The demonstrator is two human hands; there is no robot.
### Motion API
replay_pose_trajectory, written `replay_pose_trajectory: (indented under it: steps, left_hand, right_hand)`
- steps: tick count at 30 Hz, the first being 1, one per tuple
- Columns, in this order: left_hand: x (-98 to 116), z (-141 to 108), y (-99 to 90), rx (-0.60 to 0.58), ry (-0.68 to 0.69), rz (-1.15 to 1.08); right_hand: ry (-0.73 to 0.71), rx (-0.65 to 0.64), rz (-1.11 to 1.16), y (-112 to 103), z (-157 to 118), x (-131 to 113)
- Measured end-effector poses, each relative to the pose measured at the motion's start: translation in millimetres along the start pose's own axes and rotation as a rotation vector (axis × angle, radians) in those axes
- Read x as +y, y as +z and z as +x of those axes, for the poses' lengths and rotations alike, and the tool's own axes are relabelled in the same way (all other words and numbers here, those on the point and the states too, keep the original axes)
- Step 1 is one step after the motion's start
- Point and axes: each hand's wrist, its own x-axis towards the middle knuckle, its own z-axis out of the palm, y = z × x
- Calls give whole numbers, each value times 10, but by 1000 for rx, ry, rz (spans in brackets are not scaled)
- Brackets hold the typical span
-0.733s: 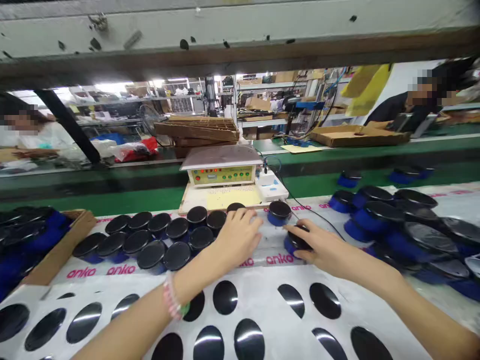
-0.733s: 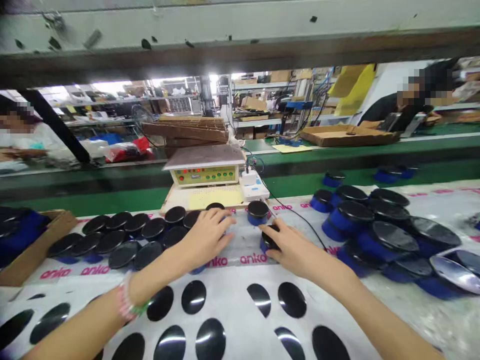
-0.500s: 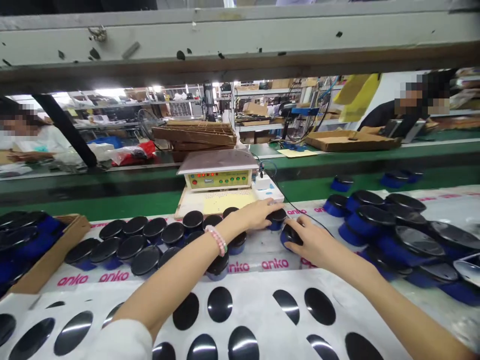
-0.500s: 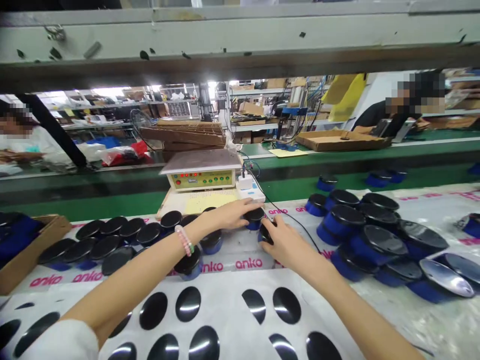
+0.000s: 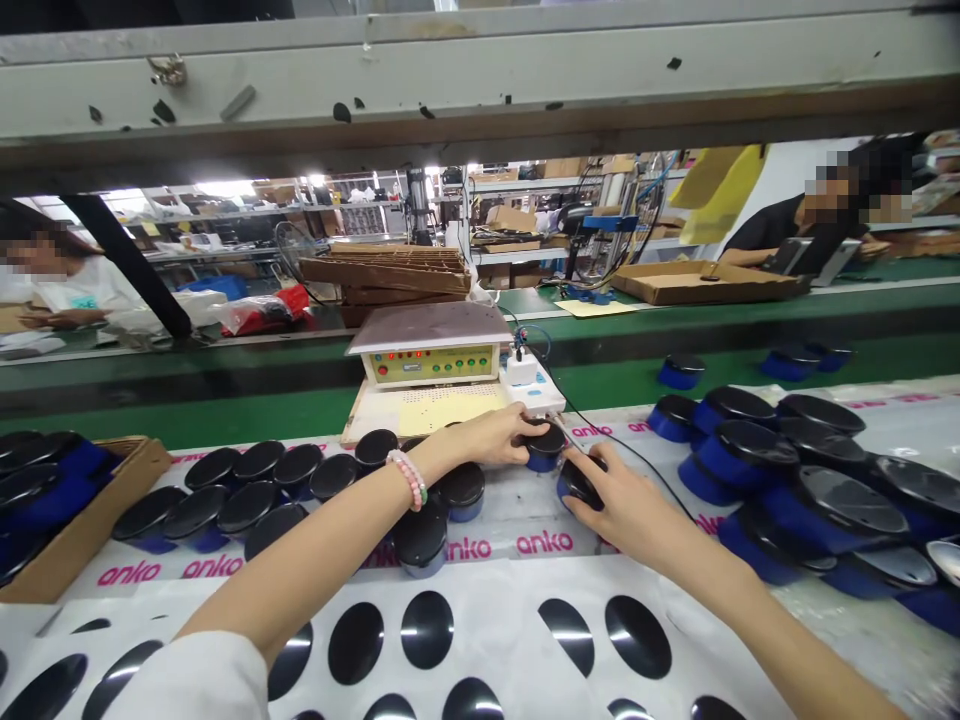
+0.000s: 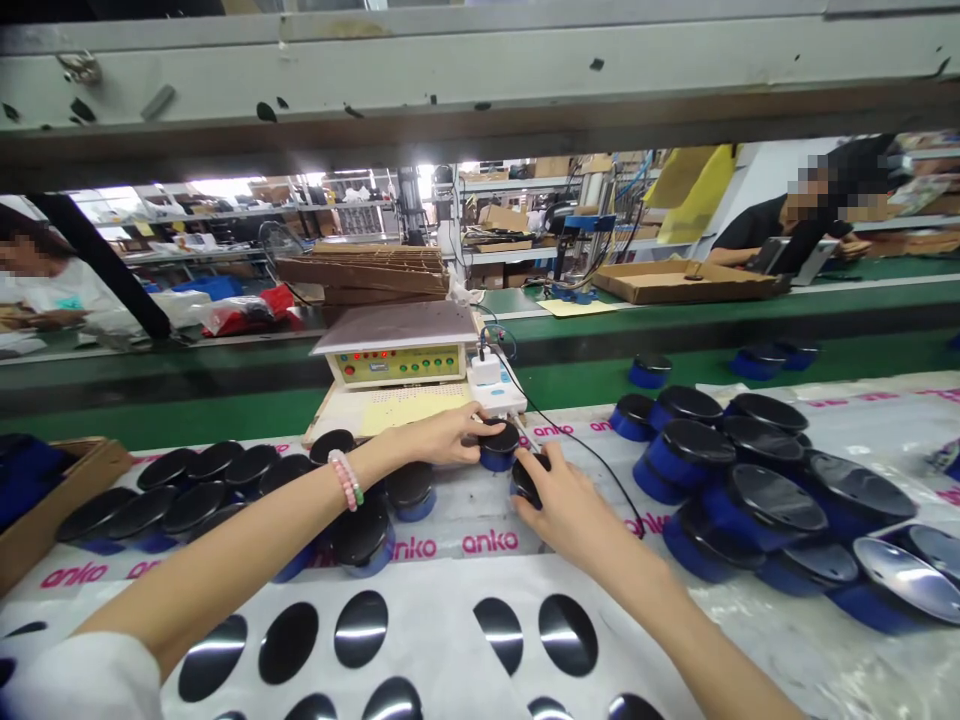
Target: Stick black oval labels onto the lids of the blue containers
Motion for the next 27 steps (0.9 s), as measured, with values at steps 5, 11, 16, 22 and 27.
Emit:
replay_pose_trajectory:
  steps: [5,11,16,22,27]
  left_hand:
    - [31,45,53,7,-39,10]
    - [218,175,-15,58,-133,67]
    - [313,-422,-829,304,-306,122]
    - [-52,-1641,-1104,352,-670,133]
    - [-469,-2113,-643,274,-824,59]
  right_hand:
    - [-8,10,-14,34,1,-8]
    - [-9,-2,14,70,26,84]
    - [-82,43,70,53,95,94]
    - [-321,107,49,97,455,-62]
    - [-445,79,14,-92,725,-303]
